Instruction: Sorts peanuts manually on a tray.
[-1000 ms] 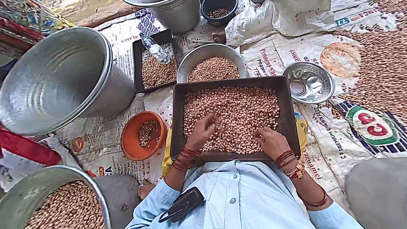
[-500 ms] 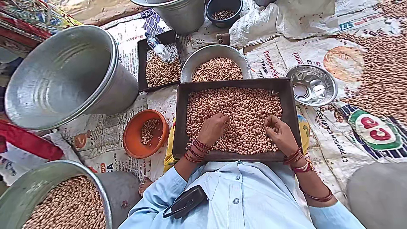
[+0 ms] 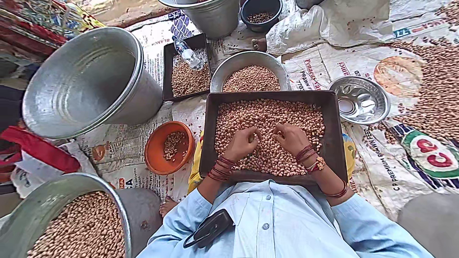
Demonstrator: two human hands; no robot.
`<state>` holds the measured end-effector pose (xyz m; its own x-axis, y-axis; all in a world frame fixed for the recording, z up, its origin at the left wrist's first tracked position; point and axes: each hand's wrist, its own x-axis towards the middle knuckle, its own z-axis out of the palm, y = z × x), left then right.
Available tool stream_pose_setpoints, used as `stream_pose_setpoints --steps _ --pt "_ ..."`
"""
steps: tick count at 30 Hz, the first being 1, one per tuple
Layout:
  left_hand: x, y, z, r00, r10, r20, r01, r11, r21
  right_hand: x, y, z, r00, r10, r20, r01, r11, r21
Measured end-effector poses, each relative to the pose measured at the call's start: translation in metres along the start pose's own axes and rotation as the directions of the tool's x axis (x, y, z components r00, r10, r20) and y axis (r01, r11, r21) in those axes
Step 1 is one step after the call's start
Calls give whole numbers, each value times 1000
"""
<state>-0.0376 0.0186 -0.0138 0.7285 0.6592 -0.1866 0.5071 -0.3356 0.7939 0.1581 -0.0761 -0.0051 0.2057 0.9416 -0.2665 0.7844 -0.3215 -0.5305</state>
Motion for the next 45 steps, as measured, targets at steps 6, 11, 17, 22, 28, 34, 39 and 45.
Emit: stream_pose_setpoints --steps 6,11,17,22,28,34,39,45 --pt "7 15 23 984 73 160 -121 941 317 -25 9 -22 995 99 29 -99 995 -25" --pt "2 13 21 973 52 224 -59 998 23 -46 -12 -29 999 -35 29 36 999 -31" --pt "-18 16 17 863 29 504 127 954 -272 -59 -50 5 919 -380 -106 381 924 -13" --pt "-47 -16 -44 992 -77 101 94 980 -177 -56 -32 2 905 -381 -192 386 923 -12" --pt "-84 -32 -115 777 -11 -630 389 795 466 -58 2 -3 970 -216 -108 217 976 -3" --pt "-44 -13 -52 951 -138 -277 235 903 359 -58 -6 -3 987 -157 -46 157 988 -3" --pt "-28 -13 -19 960 -218 -173 273 858 434 -61 1 -8 992 -125 -4 125 992 -11" --pt "-48 -20 -44 941 -25 -337 162 909 385 -57 6 -24 995 -3 97 5 1000 -24"
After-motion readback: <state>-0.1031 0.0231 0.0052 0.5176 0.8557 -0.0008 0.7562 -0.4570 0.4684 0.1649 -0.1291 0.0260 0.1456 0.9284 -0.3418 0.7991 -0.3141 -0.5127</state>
